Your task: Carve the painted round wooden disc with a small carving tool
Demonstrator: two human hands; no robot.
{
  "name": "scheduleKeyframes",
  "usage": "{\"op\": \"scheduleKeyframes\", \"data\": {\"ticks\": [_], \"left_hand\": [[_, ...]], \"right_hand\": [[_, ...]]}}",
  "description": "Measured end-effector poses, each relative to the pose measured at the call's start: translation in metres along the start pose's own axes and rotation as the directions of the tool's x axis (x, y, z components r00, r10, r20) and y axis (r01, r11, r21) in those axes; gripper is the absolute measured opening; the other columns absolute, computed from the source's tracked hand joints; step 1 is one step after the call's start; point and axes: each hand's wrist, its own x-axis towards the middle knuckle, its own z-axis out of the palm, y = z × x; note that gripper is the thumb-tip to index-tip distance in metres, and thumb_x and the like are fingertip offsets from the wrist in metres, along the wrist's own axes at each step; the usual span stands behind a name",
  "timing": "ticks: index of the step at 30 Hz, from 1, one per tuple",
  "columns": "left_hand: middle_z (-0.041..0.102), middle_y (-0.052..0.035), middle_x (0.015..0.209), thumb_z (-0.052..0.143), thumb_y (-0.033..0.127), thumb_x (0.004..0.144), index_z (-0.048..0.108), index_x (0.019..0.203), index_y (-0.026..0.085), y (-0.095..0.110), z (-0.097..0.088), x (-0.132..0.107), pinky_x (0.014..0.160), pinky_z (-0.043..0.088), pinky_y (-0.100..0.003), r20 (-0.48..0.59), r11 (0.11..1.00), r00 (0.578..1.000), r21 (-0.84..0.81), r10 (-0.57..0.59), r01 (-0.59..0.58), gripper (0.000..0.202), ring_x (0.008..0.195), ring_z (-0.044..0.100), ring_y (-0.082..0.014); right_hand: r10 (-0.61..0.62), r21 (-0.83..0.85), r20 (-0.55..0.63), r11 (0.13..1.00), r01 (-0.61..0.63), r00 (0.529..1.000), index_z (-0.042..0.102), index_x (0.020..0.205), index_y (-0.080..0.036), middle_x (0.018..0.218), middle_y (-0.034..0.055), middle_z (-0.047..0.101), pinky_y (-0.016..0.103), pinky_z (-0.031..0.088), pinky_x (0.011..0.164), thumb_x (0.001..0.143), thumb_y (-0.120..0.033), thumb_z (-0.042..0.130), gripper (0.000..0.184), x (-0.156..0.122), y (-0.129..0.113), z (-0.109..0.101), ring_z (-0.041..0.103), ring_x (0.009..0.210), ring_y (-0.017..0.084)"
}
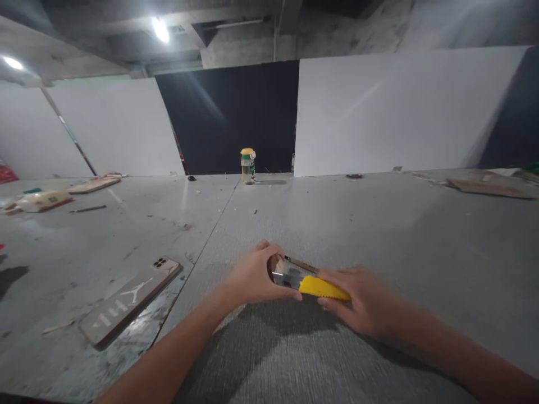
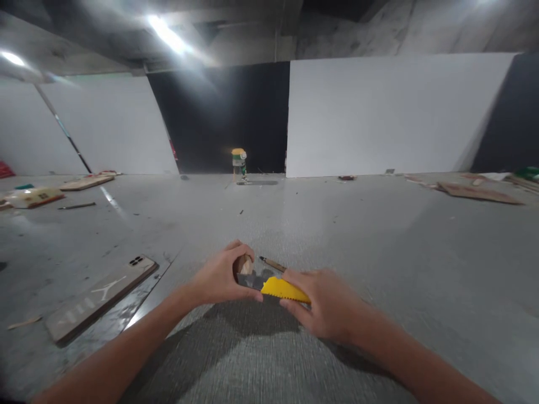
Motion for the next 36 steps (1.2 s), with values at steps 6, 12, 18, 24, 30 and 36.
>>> {"op": "scheduleKeyframes", "data": {"ticks": [6,12,18,24,30,36], "left_hand": [[0.051,-0.003,0.088,0.072,0.069,0.053,0.057,0.094,0.019,0.0041,-0.0044,-0.0022,0.053,0.029,-0.024,0.005,1.0,1.0,0.024,0.003,-0.003,0.066,0.067,0.043,-0.0127],[0.053,-0.0036,0.092,0.073,0.066,0.055,0.059,0.096,0.019,0.0045,-0.0056,-0.0031,0.053,0.03,-0.023,-0.002,1.0,1.0,0.007,-0.003,0.003,0.064,0.068,0.045,-0.0129],[0.052,-0.0027,0.09,0.072,0.07,0.052,0.057,0.096,0.019,0.0045,-0.007,-0.0029,0.054,0.031,-0.023,0.038,1.0,0.999,-0.01,-0.014,0.014,0.069,0.07,0.045,-0.0134],[0.053,-0.0023,0.091,0.071,0.068,0.055,0.057,0.097,0.019,0.0049,-0.0068,-0.0019,0.055,0.031,-0.024,0.022,1.0,1.0,0.001,-0.003,0.003,0.066,0.071,0.045,-0.0132],[0.05,-0.0012,0.087,0.067,0.068,0.063,0.054,0.092,0.018,0.0043,-0.0039,-0.0026,0.053,0.03,-0.023,0.012,0.999,1.0,-0.049,0.023,-0.022,0.059,0.065,0.043,-0.0107],[0.049,-0.0013,0.088,0.073,0.067,0.055,0.054,0.094,0.019,0.0037,-0.0064,-0.0029,0.051,0.029,-0.022,0.022,0.994,0.999,-0.103,0.034,-0.031,0.065,0.065,0.041,-0.0106]], "right_hand": [[0.002,0.027,-0.004,1.0,-0.002,1.0,0.064,0.098,-0.021,0.08,0.004,0.069,0.03,0.033,0.059,0.088,-0.033,0.055,0.018,-0.0012,-0.0023,-0.0019,0.059,0.065,0.02],[0.024,-0.001,-0.003,1.0,-0.024,1.0,0.064,0.095,-0.021,0.078,0.0034,0.069,0.03,0.031,0.058,0.088,-0.032,0.057,0.016,-0.0013,-0.0031,-0.0035,0.059,0.064,0.02],[0.022,-0.014,-0.015,1.0,-0.022,1.0,0.065,0.096,-0.021,0.078,0.0031,0.068,0.029,0.031,0.059,0.087,-0.03,0.057,0.015,-0.0009,-0.0027,-0.0019,0.058,0.066,0.019],[0.026,-0.035,-0.019,0.999,-0.027,0.999,0.064,0.095,-0.02,0.078,0.0039,0.068,0.029,0.032,0.059,0.088,-0.031,0.056,0.015,-0.0014,-0.0033,-0.001,0.058,0.065,0.019],[0.03,-0.049,-0.023,0.998,-0.031,0.999,0.061,0.09,-0.019,0.075,0.003,0.066,0.029,0.031,0.058,0.089,-0.031,0.054,0.014,0.0002,-0.0033,-0.0042,0.056,0.062,0.018],[0.017,-0.072,-0.001,0.997,-0.017,1.0,0.06,0.09,-0.019,0.074,0.0029,0.065,0.029,0.031,0.059,0.089,-0.033,0.054,0.015,-0.0008,-0.0042,-0.007,0.056,0.062,0.019]]}}
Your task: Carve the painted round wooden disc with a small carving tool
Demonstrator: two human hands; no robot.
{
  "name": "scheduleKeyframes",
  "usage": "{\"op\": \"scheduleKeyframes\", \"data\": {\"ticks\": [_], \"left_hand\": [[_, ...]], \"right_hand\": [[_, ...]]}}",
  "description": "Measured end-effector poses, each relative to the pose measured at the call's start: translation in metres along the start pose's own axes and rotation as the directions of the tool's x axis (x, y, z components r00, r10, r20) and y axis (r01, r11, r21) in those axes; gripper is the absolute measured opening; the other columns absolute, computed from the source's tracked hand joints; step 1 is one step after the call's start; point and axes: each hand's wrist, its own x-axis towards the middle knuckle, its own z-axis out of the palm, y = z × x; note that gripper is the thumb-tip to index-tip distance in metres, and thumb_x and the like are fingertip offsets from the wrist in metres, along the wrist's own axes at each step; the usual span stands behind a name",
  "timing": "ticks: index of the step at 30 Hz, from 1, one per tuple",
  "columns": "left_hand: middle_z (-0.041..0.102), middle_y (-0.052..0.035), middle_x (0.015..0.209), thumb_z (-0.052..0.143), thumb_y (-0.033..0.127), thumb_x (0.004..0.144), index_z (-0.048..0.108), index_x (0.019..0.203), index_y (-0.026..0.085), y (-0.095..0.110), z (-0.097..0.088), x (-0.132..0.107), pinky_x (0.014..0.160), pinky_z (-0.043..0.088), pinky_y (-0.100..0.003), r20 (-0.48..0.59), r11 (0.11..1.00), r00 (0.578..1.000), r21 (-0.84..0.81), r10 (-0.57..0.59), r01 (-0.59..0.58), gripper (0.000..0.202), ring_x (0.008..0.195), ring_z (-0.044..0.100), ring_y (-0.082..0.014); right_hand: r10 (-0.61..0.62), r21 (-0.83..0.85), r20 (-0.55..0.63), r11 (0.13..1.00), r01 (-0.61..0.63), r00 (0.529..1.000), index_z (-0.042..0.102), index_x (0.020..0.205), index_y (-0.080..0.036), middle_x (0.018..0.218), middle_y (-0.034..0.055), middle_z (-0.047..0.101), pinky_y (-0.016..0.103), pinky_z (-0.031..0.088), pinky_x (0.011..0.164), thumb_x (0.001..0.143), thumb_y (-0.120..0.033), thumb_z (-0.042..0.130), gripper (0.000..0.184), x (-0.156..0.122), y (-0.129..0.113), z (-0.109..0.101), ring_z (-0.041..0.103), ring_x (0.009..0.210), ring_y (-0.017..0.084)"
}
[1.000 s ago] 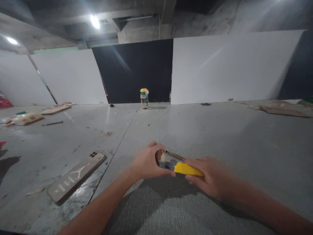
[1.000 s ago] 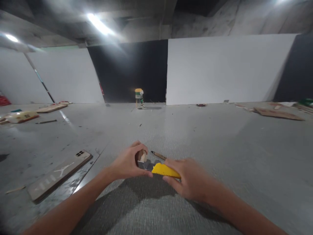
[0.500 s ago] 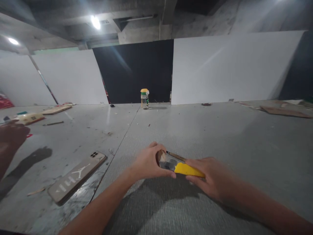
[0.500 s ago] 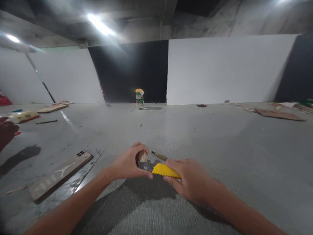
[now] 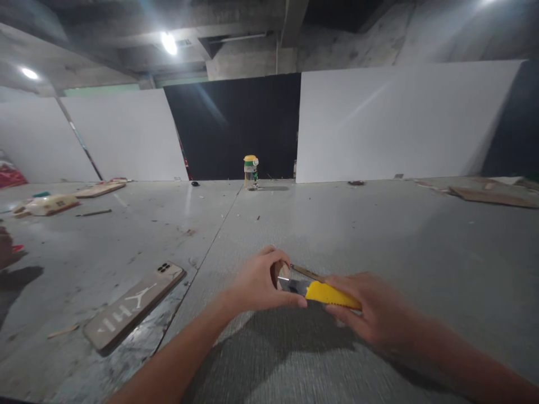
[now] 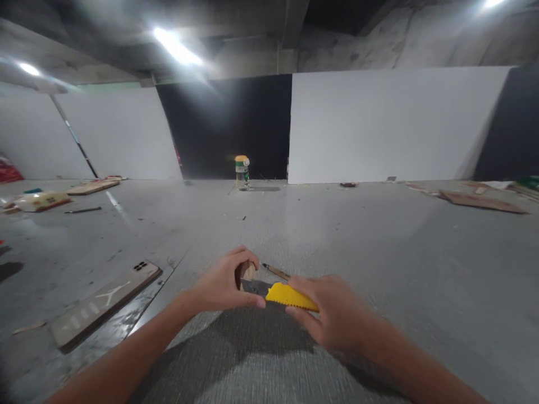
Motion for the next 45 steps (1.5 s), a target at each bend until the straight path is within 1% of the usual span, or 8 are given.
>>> {"op": "scheduleKeyframes", "data": {"ticks": [9,19,27,32,35,37,41,45], "left_hand": [[0.05,-0.0013,0.088,0.075,0.068,0.049,0.056,0.096,0.019,-0.001,-0.002,0.001,0.053,0.031,-0.022,-0.035,0.999,0.999,0.034,0.04,-0.039,0.071,0.067,0.043,-0.0114],[0.049,-0.0013,0.089,0.077,0.063,0.052,0.055,0.092,0.018,0.006,-0.003,0.001,0.05,0.03,-0.022,0.006,1.0,1.0,-0.008,-0.021,0.021,0.064,0.062,0.04,-0.0088],[0.048,0.0003,0.084,0.075,0.06,0.058,0.052,0.09,0.018,0.007,-0.004,0.001,0.051,0.029,-0.021,0.03,0.998,0.999,-0.048,-0.027,0.029,0.057,0.064,0.04,-0.0095],[0.047,0.0012,0.079,0.073,0.057,0.062,0.053,0.092,0.018,0.009,-0.004,0.001,0.051,0.028,-0.021,0.06,0.991,0.996,-0.112,-0.07,0.077,0.053,0.062,0.039,-0.0091],[0.045,0.0024,0.074,0.063,0.059,0.073,0.053,0.098,0.018,0.01,-0.006,-0.001,0.052,0.029,-0.022,0.062,0.975,0.991,-0.182,-0.121,0.131,0.049,0.061,0.038,-0.0092],[0.044,0.0025,0.074,0.063,0.06,0.072,0.052,0.1,0.018,0.01,-0.008,-0.002,0.053,0.03,-0.022,0.046,0.972,0.99,-0.19,-0.135,0.141,0.051,0.062,0.039,-0.0097],[0.043,0.0021,0.076,0.064,0.058,0.072,0.052,0.098,0.019,0.007,-0.014,-0.002,0.053,0.029,-0.022,0.017,0.984,0.995,-0.148,-0.101,0.103,0.049,0.062,0.039,-0.0099],[0.04,0.0049,0.062,0.05,0.054,0.086,0.048,0.091,0.019,0.001,-0.012,-0.001,0.05,0.03,-0.022,0.056,0.934,0.997,-0.352,-0.047,0.064,0.036,0.052,0.035,-0.0082]], "right_hand": [[-0.024,0.022,0.021,0.999,0.023,1.0,0.06,0.09,-0.02,0.073,0.0019,0.064,0.029,0.032,0.06,0.089,-0.032,0.054,0.014,-0.002,0.002,0.001,0.056,0.063,0.018],[-0.039,-0.061,-0.002,0.997,0.039,0.999,0.055,0.081,-0.019,0.068,0.0023,0.062,0.028,0.028,0.055,0.09,-0.032,0.05,0.017,0.0,0.0,0.0,0.055,0.058,0.018],[-0.081,-0.115,-0.095,0.991,0.07,0.992,0.058,0.088,-0.019,0.073,0.0037,0.067,0.03,0.033,0.058,0.086,-0.027,0.054,0.009,-0.001,0.002,0.003,0.061,0.063,0.022],[-0.082,-0.151,-0.134,0.987,0.061,0.988,0.061,0.097,-0.019,0.073,0.006,0.068,0.033,0.039,0.059,0.086,-0.029,0.054,0.017,-0.002,0.005,0.004,0.063,0.063,0.024],[-0.018,-0.158,-0.193,0.987,-0.013,0.981,0.064,0.098,-0.019,0.08,0.0092,0.071,0.035,0.042,0.061,0.087,-0.033,0.052,0.021,-0.002,0.013,0.002,0.065,0.067,0.026],[0.059,-0.126,-0.23,0.988,-0.09,0.971,0.065,0.1,-0.02,0.087,0.0108,0.073,0.036,0.045,0.064,0.089,-0.036,0.05,0.025,0.001,0.021,0.0,0.067,0.071,0.027],[0.286,-0.02,-0.296,0.952,-0.305,0.911,0.058,0.117,-0.017,0.101,0.0134,0.072,0.036,0.049,0.068,0.092,-0.041,0.044,0.037,0.008,0.046,0.004,0.069,0.083,0.028],[0.389,-0.006,-0.282,0.913,-0.408,0.877,0.052,0.125,-0.016,0.095,0.0129,0.072,0.039,0.051,0.069,0.088,-0.029,0.045,0.04,0.013,0.08,0.017,0.07,0.08,0.029]]}}
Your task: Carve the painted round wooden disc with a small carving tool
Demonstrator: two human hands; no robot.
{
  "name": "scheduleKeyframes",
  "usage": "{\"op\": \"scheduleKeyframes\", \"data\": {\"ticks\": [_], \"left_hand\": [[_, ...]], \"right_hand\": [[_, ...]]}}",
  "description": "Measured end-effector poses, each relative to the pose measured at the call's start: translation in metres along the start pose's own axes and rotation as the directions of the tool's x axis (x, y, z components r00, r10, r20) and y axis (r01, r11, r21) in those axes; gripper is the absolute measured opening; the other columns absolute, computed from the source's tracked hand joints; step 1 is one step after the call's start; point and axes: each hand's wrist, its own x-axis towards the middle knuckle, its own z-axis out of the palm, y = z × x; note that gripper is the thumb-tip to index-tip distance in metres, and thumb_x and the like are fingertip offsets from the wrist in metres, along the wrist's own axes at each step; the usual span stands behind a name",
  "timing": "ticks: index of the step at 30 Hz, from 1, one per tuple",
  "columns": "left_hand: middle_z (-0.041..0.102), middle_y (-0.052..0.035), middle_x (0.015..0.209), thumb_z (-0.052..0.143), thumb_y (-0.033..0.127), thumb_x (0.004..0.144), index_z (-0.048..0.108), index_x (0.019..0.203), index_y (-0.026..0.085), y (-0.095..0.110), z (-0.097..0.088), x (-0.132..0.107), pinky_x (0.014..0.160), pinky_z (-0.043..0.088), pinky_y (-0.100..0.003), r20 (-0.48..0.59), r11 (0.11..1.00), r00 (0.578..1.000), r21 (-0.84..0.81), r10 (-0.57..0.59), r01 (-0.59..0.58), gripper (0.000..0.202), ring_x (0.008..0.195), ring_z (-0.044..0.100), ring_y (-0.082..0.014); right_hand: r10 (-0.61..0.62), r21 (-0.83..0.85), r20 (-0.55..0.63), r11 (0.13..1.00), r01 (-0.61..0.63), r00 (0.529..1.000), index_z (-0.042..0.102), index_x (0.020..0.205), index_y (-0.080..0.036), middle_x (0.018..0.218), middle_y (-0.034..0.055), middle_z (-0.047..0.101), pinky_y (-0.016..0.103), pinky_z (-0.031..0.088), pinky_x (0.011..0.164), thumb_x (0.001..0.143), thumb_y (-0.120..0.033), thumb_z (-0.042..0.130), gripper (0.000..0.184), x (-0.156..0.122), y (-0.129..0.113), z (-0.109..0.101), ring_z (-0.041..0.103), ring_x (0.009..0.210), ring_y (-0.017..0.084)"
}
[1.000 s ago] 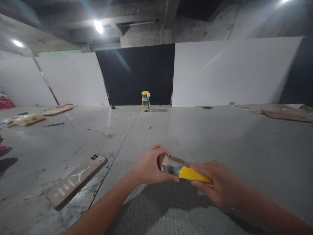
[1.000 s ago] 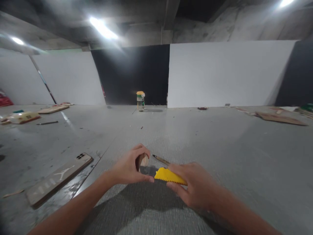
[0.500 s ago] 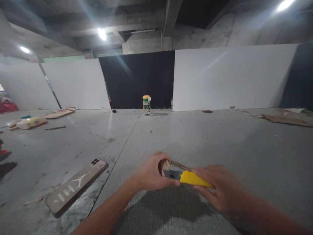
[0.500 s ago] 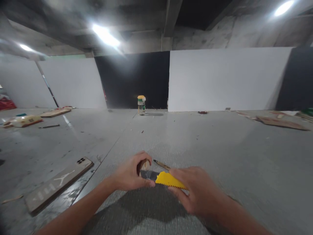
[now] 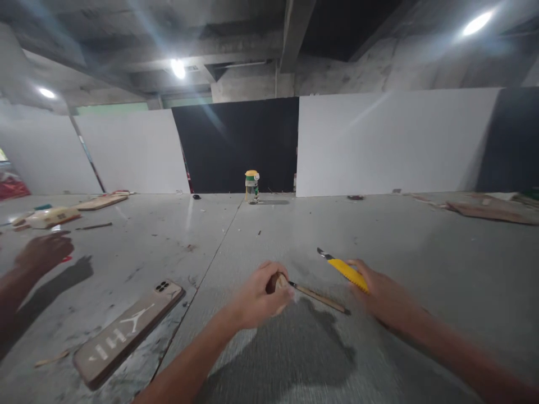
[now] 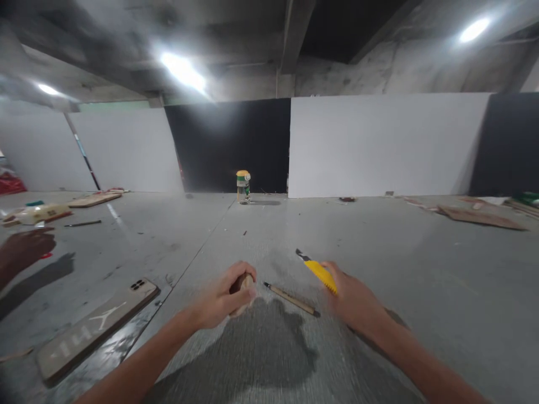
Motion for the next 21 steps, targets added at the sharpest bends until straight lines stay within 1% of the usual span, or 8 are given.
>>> {"op": "scheduleKeyframes", "data": {"ticks": [4,8,10,13,15,16,18,21], "left_hand": [[0.038,0.0078,0.052,0.041,0.048,0.093,0.042,0.085,0.019,-0.01,0.0,0.004,0.048,0.029,-0.021,0.027,0.966,0.993,-0.239,0.112,-0.102,0.03,0.043,0.027,-0.0057],[0.039,0.0074,0.055,0.038,0.048,0.094,0.044,0.091,0.018,-0.017,-0.004,0.007,0.046,0.027,-0.02,-0.003,0.954,0.998,-0.293,0.059,-0.058,0.03,0.043,0.026,-0.0054],[0.041,0.0063,0.06,0.042,0.05,0.091,0.045,0.096,0.018,-0.018,-0.005,0.006,0.047,0.028,-0.02,-0.017,0.97,1.0,-0.244,-0.01,0.006,0.032,0.046,0.029,-0.0055],[0.047,0.0033,0.07,0.053,0.052,0.084,0.045,0.105,0.019,-0.019,-0.004,0.005,0.05,0.032,-0.02,-0.038,0.991,0.995,-0.098,-0.094,0.09,0.039,0.054,0.039,-0.0069],[0.05,0.0017,0.076,0.061,0.05,0.078,0.047,0.104,0.019,-0.02,-0.001,0.005,0.053,0.034,-0.021,-0.035,0.993,0.992,0.013,-0.118,0.118,0.043,0.06,0.044,-0.0086],[0.049,0.0016,0.077,0.064,0.048,0.076,0.048,0.1,0.019,-0.021,0.0,0.005,0.054,0.035,-0.021,-0.033,0.991,0.993,0.066,-0.115,0.116,0.041,0.062,0.044,-0.0091],[0.047,0.0022,0.075,0.064,0.045,0.076,0.049,0.09,0.018,-0.023,0.003,0.006,0.055,0.034,-0.021,-0.028,0.984,0.995,0.15,-0.095,0.098,0.033,0.064,0.044,-0.0096],[0.045,0.0026,0.074,0.059,0.042,0.08,0.048,0.084,0.018,-0.026,0.003,0.008,0.057,0.034,-0.022,-0.009,0.979,0.997,0.19,-0.072,0.073,0.027,0.065,0.042,-0.0097]], "right_hand": [[-0.075,0.01,0.021,0.997,0.074,0.997,0.053,0.124,-0.015,0.117,0.016,0.065,0.04,0.048,0.085,0.085,-0.019,0.044,0.04,0.012,0.028,0.014,0.065,0.099,0.026],[-0.116,-0.074,0.007,0.99,0.116,0.993,0.06,0.116,-0.013,0.114,0.0164,0.065,0.045,0.044,0.09,0.085,-0.021,0.047,0.035,0.016,0.029,0.013,0.059,0.107,0.03],[-0.139,-0.107,-0.034,0.985,0.135,0.99,0.063,0.112,-0.016,0.11,0.0146,0.066,0.048,0.042,0.092,0.087,-0.026,0.049,0.03,0.011,0.013,0.01,0.058,0.106,0.031],[-0.216,-0.015,-0.064,0.976,0.215,0.974,0.062,0.113,-0.018,0.113,0.0145,0.064,0.046,0.043,0.091,0.09,-0.033,0.05,0.03,0.0,-0.023,0.007,0.056,0.108,0.03],[-0.284,0.075,0.058,0.957,0.28,0.957,0.062,0.11,-0.02,0.108,0.012,0.064,0.041,0.045,0.086,0.09,-0.035,0.052,0.026,-0.007,-0.045,0.009,0.058,0.103,0.028],[-0.295,0.093,0.082,0.953,0.287,0.952,0.065,0.098,-0.021,0.096,0.0091,0.066,0.039,0.046,0.081,0.089,-0.034,0.054,0.019,-0.009,-0.053,0.01,0.06,0.093,0.026],[-0.268,0.132,0.116,0.959,0.252,0.957,0.062,0.081,-0.019,0.083,0.0066,0.064,0.037,0.045,0.076,0.09,-0.026,0.051,0.016,-0.012,-0.062,0.012,0.06,0.083,0.023],[-0.19,0.168,0.091,0.971,0.173,0.978,0.056,0.088,-0.017,0.084,0.008,0.062,0.032,0.045,0.069,0.095,-0.021,0.039,0.019,-0.013,-0.058,0.009,0.059,0.078,0.02]]}}
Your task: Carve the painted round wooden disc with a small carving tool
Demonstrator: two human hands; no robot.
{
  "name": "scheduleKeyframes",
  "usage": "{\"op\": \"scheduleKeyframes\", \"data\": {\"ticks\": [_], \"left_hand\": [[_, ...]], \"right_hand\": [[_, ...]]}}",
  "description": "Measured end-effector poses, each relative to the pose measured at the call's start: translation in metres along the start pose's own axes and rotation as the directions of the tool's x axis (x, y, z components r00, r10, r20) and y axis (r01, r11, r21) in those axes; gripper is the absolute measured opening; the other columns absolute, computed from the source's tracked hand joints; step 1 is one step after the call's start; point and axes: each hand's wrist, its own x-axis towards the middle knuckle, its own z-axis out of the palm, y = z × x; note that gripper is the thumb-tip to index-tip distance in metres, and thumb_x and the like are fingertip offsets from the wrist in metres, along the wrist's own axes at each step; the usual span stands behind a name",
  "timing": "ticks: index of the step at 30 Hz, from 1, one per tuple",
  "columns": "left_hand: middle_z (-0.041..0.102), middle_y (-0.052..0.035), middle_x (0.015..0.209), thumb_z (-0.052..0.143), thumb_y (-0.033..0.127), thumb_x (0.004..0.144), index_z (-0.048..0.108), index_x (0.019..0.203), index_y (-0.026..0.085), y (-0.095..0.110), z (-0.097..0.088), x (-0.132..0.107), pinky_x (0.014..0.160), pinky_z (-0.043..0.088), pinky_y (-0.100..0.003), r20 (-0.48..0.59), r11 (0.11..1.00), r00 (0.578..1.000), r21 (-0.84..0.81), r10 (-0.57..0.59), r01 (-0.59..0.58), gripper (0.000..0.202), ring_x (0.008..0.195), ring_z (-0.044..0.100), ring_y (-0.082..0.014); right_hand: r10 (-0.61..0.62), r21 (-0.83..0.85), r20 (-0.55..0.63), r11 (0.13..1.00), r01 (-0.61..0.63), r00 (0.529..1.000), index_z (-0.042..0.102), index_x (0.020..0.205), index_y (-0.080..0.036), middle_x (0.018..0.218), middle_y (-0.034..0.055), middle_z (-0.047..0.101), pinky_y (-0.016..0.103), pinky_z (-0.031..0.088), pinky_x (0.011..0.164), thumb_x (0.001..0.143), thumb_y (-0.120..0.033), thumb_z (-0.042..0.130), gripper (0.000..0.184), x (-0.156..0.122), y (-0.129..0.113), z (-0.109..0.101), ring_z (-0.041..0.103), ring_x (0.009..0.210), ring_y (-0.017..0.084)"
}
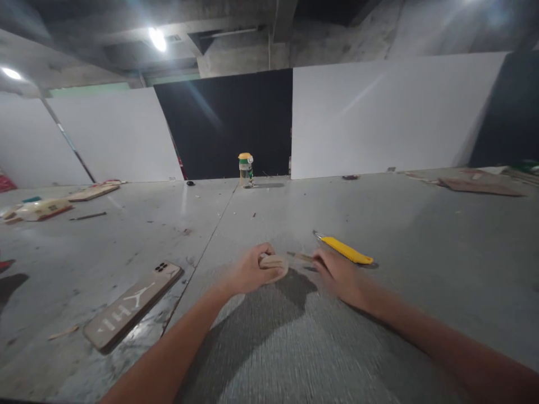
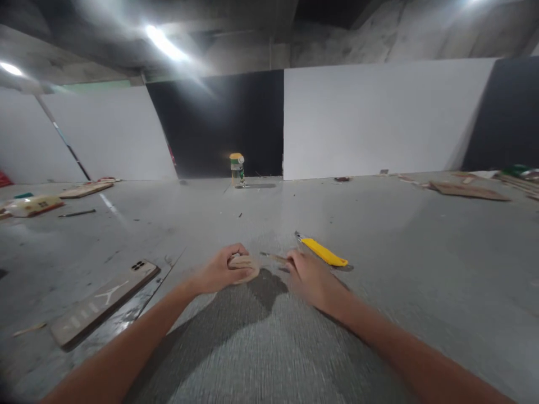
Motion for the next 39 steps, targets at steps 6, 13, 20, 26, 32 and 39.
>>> {"op": "scheduleKeyframes", "data": {"ticks": [6,13,20,26,32,39], "left_hand": [[0.047,0.0008,0.084,0.054,0.045,0.086,0.046,0.097,0.019,0.004,0.004,-0.002,0.059,0.036,-0.022,0.021,0.979,1.0,-0.202,0.006,-0.001,0.029,0.069,0.043,-0.0092],[0.053,-0.008,0.111,0.05,0.044,0.089,0.045,0.123,0.023,0.032,0.016,-0.011,0.071,0.052,-0.029,0.141,0.862,0.982,-0.505,0.123,-0.035,0.04,0.089,0.056,-0.0167],[0.053,-0.0055,0.106,0.055,0.036,0.089,0.045,0.117,0.023,0.044,0.022,-0.018,0.074,0.046,-0.027,0.101,0.876,0.969,-0.458,0.224,-0.155,0.032,0.085,0.053,-0.0131],[0.051,-0.0028,0.092,0.055,0.038,0.089,0.04,0.123,0.023,0.046,0.033,-0.024,0.059,0.042,-0.023,0.072,0.884,0.969,-0.429,0.237,-0.184,0.041,0.069,0.048,-0.01],[0.047,-0.0061,0.102,0.053,0.038,0.089,0.037,0.119,0.023,0.044,0.045,-0.028,0.057,0.049,-0.022,0.006,0.858,0.95,-0.43,0.313,-0.281,0.037,0.065,0.05,-0.0072],[0.045,-0.0085,0.112,0.051,0.036,0.091,0.032,0.125,0.026,0.04,0.049,-0.028,0.051,0.052,-0.02,0.013,0.797,0.916,-0.497,0.401,-0.342,0.041,0.062,0.053,-0.0049]], "right_hand": [[0.048,0.361,0.084,0.929,-0.076,0.995,0.048,0.118,-0.018,0.068,-0.0011,0.052,0.024,0.037,0.049,0.099,-0.038,0.032,0.032,-0.015,-0.011,-0.011,0.048,0.055,0.014],[-0.036,0.631,0.266,0.762,-0.146,0.963,0.05,0.09,-0.019,0.072,-0.0005,0.053,0.023,0.037,0.051,0.101,-0.041,0.028,0.033,-0.028,-0.042,-0.012,0.044,0.054,0.011],[-0.118,0.707,0.255,0.7,-0.102,0.96,0.049,0.091,-0.02,0.073,-0.001,0.052,0.025,0.039,0.06,0.101,-0.044,0.03,0.033,-0.034,-0.054,-0.016,0.048,0.063,0.013],[-0.164,0.72,0.243,0.691,-0.064,0.956,0.052,0.1,-0.02,0.074,-0.0005,0.055,0.027,0.042,0.068,0.102,-0.041,0.027,0.032,-0.041,-0.061,-0.019,0.054,0.069,0.014],[-0.195,0.726,0.299,0.681,-0.09,0.934,0.052,0.097,-0.02,0.083,0.003,0.059,0.027,0.045,0.071,0.103,-0.042,0.026,0.035,-0.045,-0.068,-0.029,0.055,0.077,0.014],[-0.248,0.722,0.259,0.691,-0.017,0.934,0.051,0.098,-0.02,0.092,0.0041,0.056,0.029,0.045,0.078,0.103,-0.035,0.026,0.03,-0.049,-0.07,-0.03,0.053,0.084,0.015]]}}
